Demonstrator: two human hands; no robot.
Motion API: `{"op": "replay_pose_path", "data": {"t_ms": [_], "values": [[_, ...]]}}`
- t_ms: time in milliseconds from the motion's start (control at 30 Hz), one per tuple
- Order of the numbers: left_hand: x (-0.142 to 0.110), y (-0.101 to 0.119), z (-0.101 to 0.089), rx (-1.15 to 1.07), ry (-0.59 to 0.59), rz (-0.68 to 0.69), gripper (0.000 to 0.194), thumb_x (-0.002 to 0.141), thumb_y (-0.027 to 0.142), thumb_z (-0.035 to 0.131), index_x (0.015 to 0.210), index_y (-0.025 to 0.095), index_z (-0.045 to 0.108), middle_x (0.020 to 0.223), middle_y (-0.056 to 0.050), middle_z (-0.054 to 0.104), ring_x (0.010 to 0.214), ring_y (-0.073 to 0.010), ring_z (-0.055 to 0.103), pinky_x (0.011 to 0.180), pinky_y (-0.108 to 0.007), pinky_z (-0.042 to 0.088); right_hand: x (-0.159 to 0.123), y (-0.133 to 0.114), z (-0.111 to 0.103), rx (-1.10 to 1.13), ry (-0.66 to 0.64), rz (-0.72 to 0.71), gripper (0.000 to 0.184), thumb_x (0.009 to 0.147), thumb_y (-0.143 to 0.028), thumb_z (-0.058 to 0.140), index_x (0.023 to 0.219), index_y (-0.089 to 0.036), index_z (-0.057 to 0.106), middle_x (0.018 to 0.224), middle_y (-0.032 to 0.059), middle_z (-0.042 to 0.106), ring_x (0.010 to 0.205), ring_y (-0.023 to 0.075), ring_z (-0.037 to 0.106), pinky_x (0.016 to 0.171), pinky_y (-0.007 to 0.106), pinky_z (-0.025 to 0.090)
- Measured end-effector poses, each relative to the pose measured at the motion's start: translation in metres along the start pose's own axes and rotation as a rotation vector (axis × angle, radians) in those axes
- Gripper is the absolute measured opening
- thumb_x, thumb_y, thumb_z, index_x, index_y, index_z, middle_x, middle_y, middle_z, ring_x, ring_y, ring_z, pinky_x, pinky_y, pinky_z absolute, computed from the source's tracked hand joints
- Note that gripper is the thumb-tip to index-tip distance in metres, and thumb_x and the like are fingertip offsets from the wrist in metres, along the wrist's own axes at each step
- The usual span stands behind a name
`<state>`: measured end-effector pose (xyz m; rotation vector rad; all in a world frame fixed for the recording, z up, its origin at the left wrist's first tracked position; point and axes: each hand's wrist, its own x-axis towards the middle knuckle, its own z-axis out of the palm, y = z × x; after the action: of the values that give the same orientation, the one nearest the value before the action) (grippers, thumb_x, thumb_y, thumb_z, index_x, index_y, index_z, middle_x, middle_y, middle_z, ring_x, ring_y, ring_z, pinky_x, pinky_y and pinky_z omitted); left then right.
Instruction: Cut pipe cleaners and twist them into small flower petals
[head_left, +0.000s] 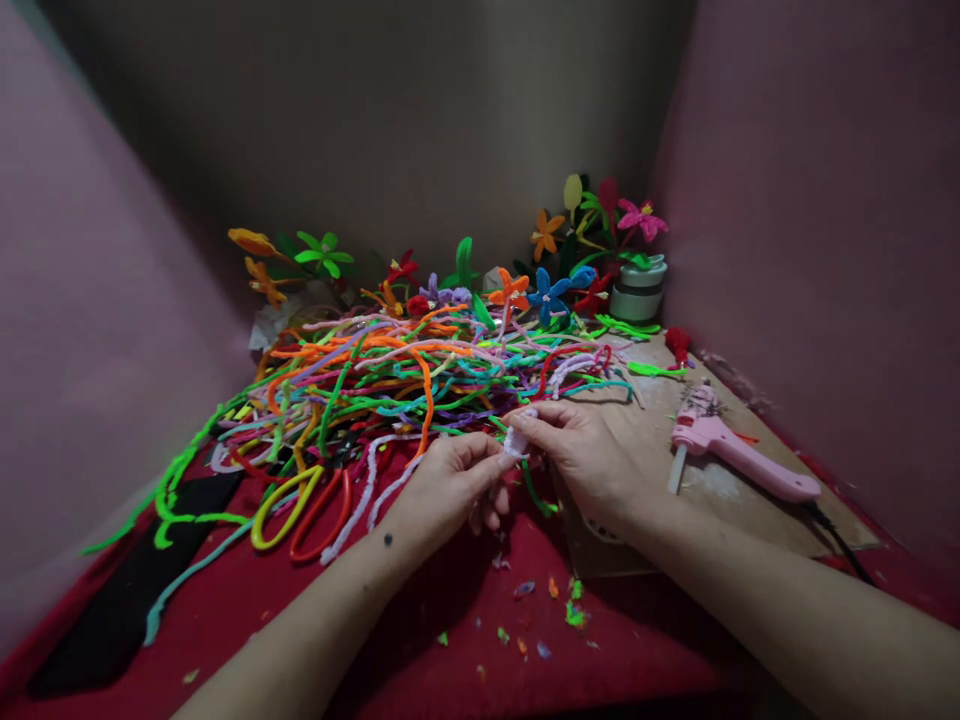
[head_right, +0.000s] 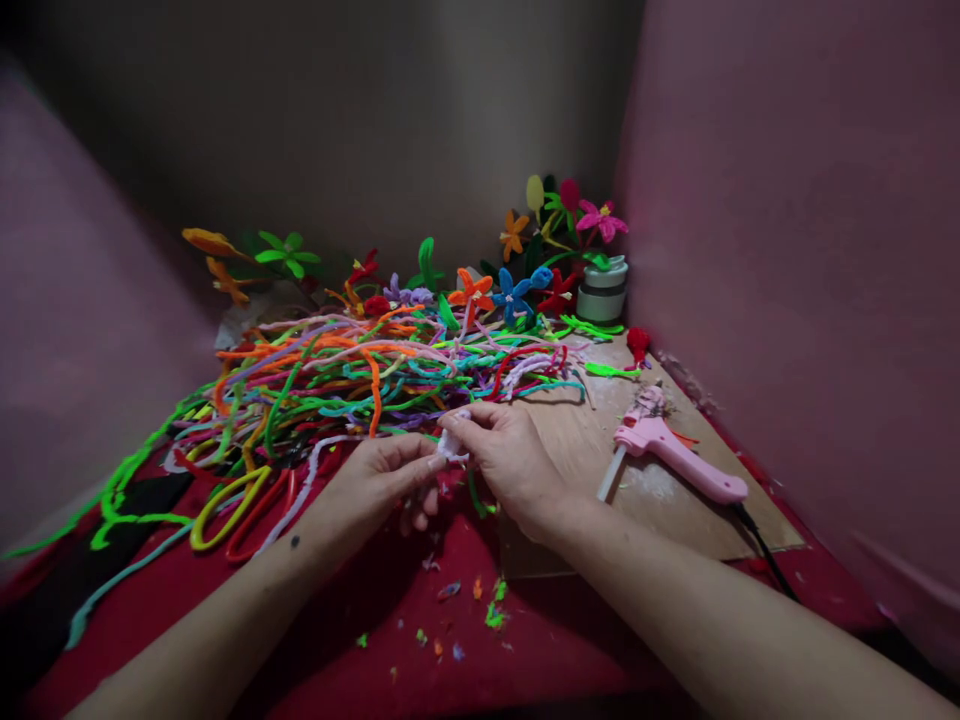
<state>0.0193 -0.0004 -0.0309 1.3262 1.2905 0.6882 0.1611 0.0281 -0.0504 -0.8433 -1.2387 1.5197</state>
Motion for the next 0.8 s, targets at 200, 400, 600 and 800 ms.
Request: {"op": "replay_pose_path", "data": {"t_ms": [200,400,600,800], "values": [[0.004,-0.007,0.002,-0.069,0.018,0.019,0.025,0.080,0.039,0.049,0.069,0.016,0.049,0.041,0.004,0.053,0.028,-0.0054,0.042,0.031,-0.014,0.030,-0.004,-0.003,0.000,-0.155,0.045,-0.066,0.021,0.074,-0.030,0.057,0.064,-0.013,0.064,0.063,0.0010,0.060,0.060,0.0116,0.051,0.059,0.024,0.039],[0.004,-0.009,0.003,-0.133,0.056,0.057,0.023,0.079,0.036,0.049,0.070,0.015,0.050,0.041,0.005,0.051,0.029,-0.0048,0.040,0.032,-0.014,0.030,-0.009,-0.010,0.006,-0.280,0.099,-0.207,0.016,0.075,-0.024,0.055,0.071,-0.016,0.068,0.072,0.0021,0.064,0.071,0.0137,0.056,0.069,0.026,0.043],[-0.001,-0.003,0.004,0.017,0.134,0.061,0.025,0.078,0.039,0.050,0.068,0.016,0.050,0.043,0.005,0.051,0.034,-0.0073,0.042,0.037,-0.018,0.034,-0.006,-0.009,0.005,-0.202,0.051,-0.089,0.012,0.071,-0.020,0.059,0.063,-0.013,0.064,0.063,-0.0001,0.059,0.062,0.0114,0.053,0.062,0.024,0.042],[0.005,-0.006,-0.003,0.079,0.146,0.173,0.021,0.073,0.036,0.059,0.072,0.015,0.061,0.059,0.003,0.054,0.052,-0.0088,0.045,0.049,-0.019,0.035,-0.006,-0.005,0.003,-0.326,0.098,-0.314,0.019,0.078,-0.014,0.052,0.066,-0.015,0.066,0.066,0.0003,0.057,0.066,0.0111,0.054,0.063,0.023,0.042]]}}
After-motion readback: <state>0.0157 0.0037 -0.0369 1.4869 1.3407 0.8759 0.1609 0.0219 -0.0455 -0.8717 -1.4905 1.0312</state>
